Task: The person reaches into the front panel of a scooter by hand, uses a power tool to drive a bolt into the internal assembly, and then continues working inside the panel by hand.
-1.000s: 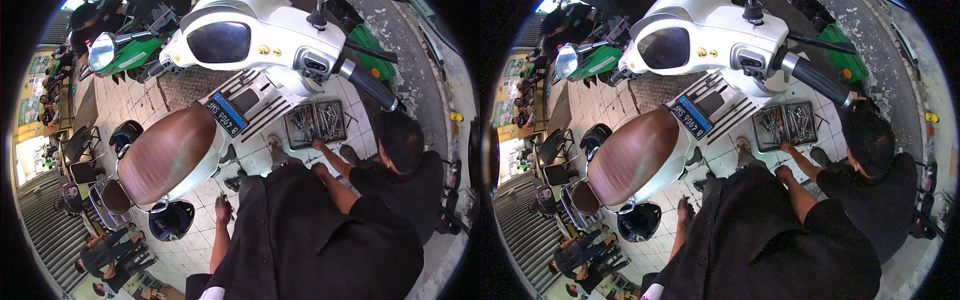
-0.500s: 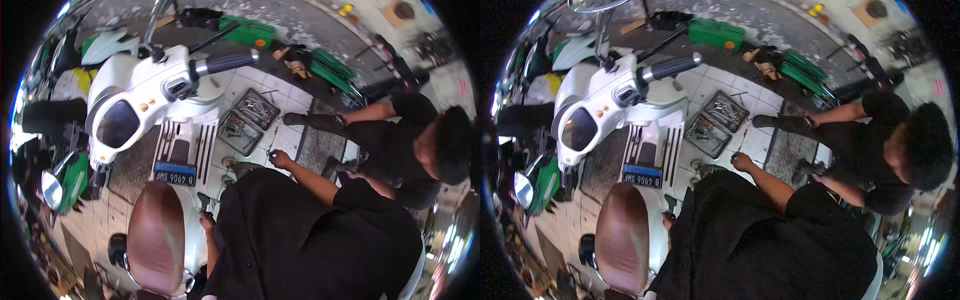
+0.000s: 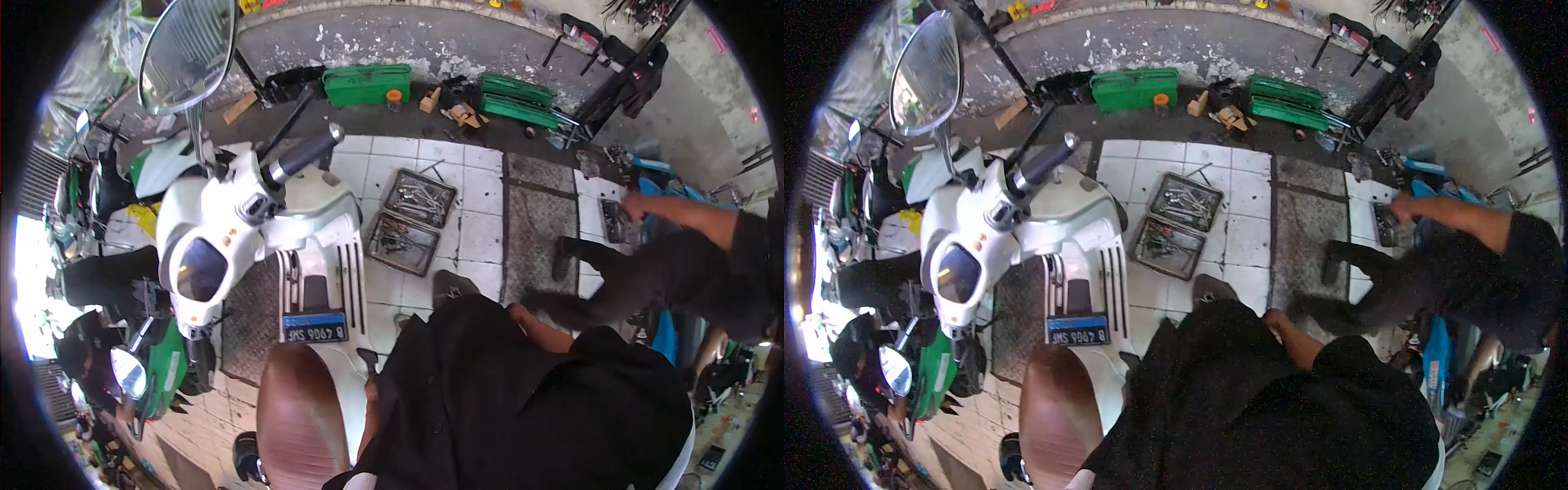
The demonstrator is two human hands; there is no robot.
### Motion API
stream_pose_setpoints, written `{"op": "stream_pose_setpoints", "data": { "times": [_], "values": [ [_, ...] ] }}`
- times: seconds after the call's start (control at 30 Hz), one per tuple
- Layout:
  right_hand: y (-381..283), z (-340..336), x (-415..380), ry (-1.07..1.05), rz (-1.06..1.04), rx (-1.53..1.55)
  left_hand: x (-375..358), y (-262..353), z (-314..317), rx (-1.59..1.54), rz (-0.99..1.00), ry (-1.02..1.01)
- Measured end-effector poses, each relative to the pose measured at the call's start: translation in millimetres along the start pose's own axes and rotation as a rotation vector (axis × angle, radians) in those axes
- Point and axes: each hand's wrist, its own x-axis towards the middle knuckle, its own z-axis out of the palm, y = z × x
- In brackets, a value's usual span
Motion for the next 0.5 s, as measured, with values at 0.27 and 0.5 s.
{"op": "stream_pose_setpoints", "data": {
  "times": [0.27, 0.5],
  "values": [
    [25, -57, 21, -0.023, -0.04, -0.052, 27, 57, -14, 0.342, 0.221, -0.141],
    [151, -61, 150, 0.084, -0.235, -0.048, 34, 272, 42, -0.328, -0.153, 0.349]
  ]
}}
